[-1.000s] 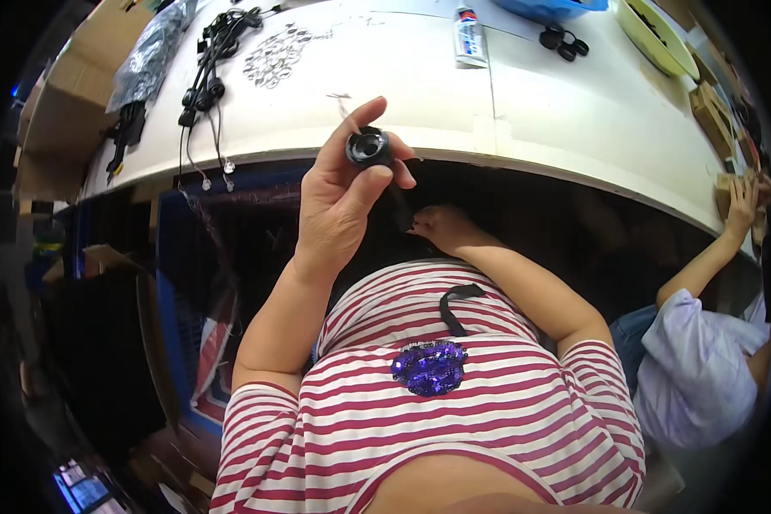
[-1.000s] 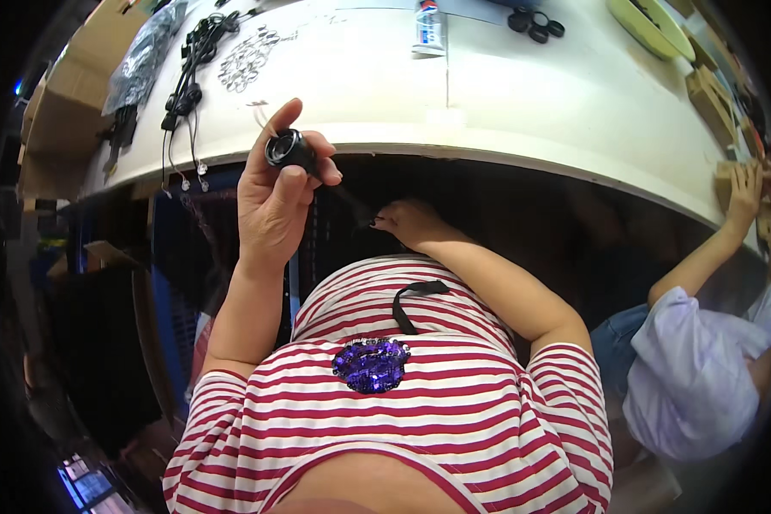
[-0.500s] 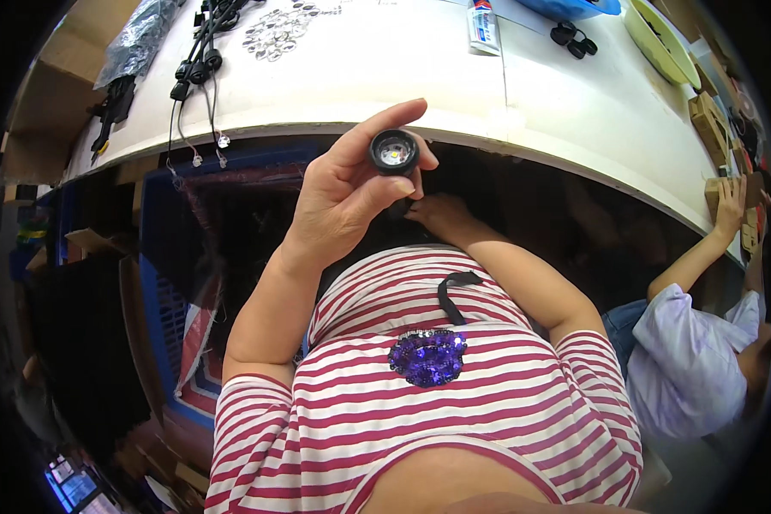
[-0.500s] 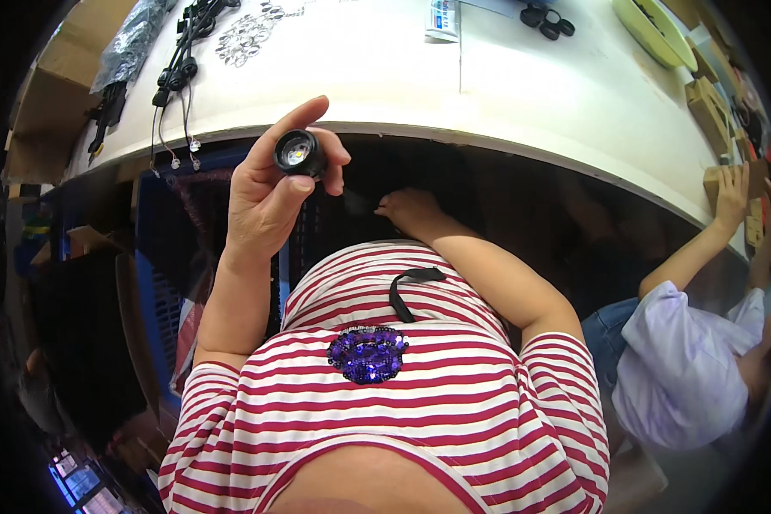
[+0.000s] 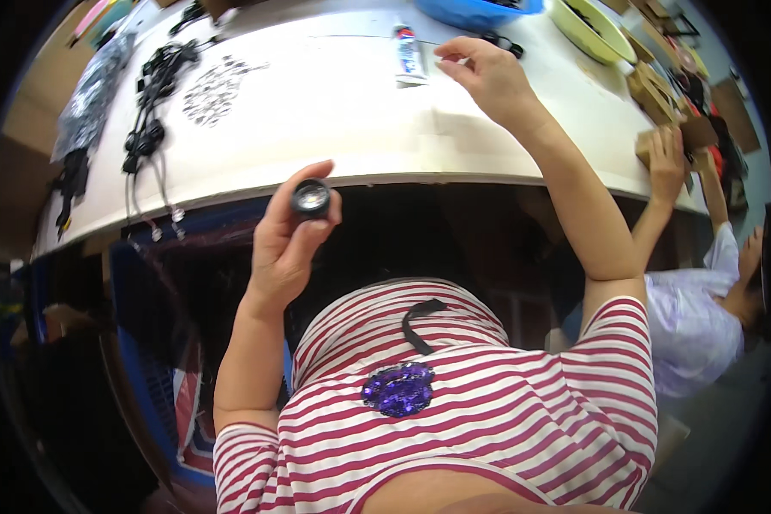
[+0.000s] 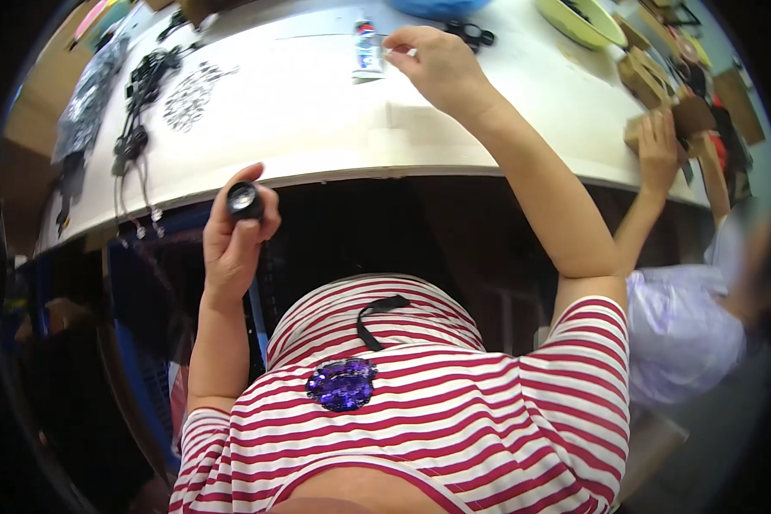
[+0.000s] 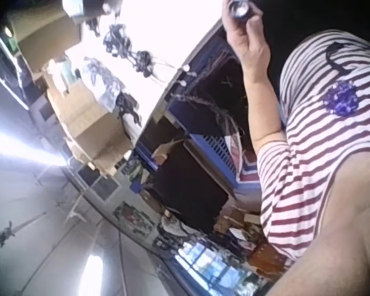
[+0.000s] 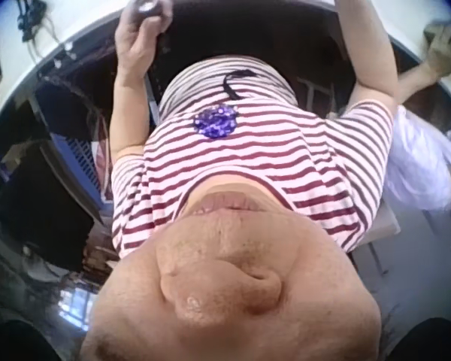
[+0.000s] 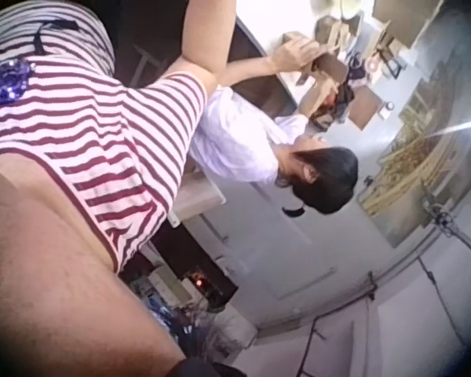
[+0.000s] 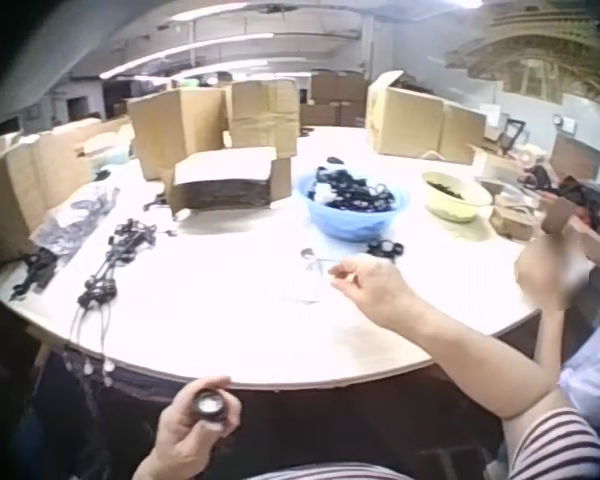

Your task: The person assembles small electronic components by applying glue from a tube into a black cylindrical housing, inserting a small LED light, and screwing on a cap. This process is repeated for multiple units on a cluttered workbench.

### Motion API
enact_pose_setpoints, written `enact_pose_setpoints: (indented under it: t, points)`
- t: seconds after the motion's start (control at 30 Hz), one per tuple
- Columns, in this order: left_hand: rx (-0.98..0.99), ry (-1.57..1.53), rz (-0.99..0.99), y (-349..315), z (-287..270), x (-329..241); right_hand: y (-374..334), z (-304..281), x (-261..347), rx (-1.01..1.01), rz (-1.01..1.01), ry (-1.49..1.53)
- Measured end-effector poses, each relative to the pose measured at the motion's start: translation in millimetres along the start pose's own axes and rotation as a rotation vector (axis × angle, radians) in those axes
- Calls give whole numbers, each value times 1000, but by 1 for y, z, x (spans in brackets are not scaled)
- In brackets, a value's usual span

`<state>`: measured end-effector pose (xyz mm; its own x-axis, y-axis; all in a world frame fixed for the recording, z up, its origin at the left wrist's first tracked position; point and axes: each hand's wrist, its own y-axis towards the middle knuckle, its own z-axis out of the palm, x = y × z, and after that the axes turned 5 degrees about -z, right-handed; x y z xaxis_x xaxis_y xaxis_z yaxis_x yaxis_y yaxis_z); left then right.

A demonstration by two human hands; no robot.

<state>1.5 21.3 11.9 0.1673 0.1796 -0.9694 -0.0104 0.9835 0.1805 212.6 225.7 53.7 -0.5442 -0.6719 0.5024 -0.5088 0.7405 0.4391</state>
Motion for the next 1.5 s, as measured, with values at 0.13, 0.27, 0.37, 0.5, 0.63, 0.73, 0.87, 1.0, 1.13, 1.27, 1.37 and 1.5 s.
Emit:
enact_pose_setpoints:
  t: [0.13,0.27,0.37,0.5,0.63,0.73,0.87,1.0,1.13,1.27,1.37,1.5]
  points:
    - [-2,-148,21,1,-10,1,41,64,31,107,-284,-48]
    - [-68,-106,41,-10,-30,1,81,143,60,166,-426,-114]
    - [-112,-104,86,-14,-40,0,96,169,90,231,-456,-127]
    - [-150,-143,71,-17,-50,-7,109,185,99,285,-452,-181]
    - [-164,-139,96,-21,-62,3,104,170,89,330,-517,-141]
    - [-203,-104,46,-15,-57,3,91,157,77,334,-521,-105]
    - [-177,-124,39,-10,-52,11,68,139,70,216,-458,48]
    - [-176,-158,42,-7,-48,16,61,135,66,283,-373,78]
    - [-171,-145,12,-4,-43,13,61,134,68,273,-342,38]
    - [-168,-119,-41,-2,-45,18,56,118,76,340,-226,157]
    - [-190,-133,-85,3,-44,21,40,95,92,317,-272,233]
    - [-165,-149,-89,9,-39,25,18,68,109,366,-163,423]
